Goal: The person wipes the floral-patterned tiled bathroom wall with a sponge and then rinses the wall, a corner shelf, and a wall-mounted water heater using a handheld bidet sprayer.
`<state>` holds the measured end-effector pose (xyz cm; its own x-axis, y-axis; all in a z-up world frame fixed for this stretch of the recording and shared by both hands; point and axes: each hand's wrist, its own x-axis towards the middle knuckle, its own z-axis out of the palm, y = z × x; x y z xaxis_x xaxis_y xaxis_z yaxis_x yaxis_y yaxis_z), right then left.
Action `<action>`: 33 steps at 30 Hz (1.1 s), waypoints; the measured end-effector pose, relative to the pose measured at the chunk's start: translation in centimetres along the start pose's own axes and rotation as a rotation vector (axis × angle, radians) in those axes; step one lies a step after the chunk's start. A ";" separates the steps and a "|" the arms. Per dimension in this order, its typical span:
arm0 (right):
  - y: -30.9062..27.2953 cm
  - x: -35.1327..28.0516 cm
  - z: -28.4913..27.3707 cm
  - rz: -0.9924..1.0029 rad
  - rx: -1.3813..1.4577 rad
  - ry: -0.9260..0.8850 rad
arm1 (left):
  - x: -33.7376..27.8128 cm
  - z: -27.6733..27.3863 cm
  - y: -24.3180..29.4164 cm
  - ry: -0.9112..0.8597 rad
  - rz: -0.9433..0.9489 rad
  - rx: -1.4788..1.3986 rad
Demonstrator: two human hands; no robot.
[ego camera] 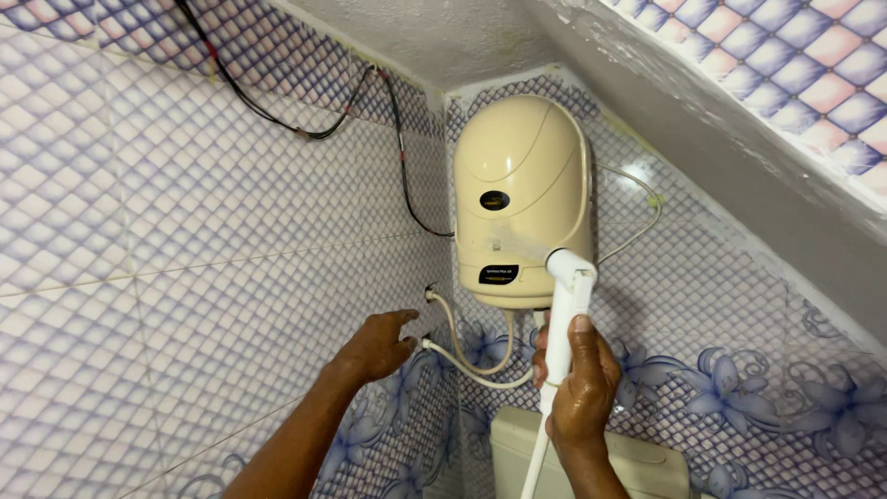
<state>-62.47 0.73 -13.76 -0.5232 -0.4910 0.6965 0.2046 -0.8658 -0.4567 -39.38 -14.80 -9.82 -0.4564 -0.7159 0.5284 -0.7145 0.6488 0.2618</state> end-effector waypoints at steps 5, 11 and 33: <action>-0.3 5.2 -1.0 -0.098 0.024 0.031 | 4.8 2.0 1.0 -0.046 0.007 -0.015; 0.1 9.9 -0.6 -0.115 -0.032 0.047 | 10.7 6.4 -0.1 0.114 0.117 -0.148; -4.3 15.9 4.1 0.088 -0.621 -0.210 | 25.0 6.1 5.9 0.228 -0.273 -1.343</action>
<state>-68.21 -3.75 1.53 -0.3406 -0.6200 0.7068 -0.3087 -0.6363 -0.7070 -58.24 -30.41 0.03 -0.1977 -0.8857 0.4200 0.3444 0.3384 0.8757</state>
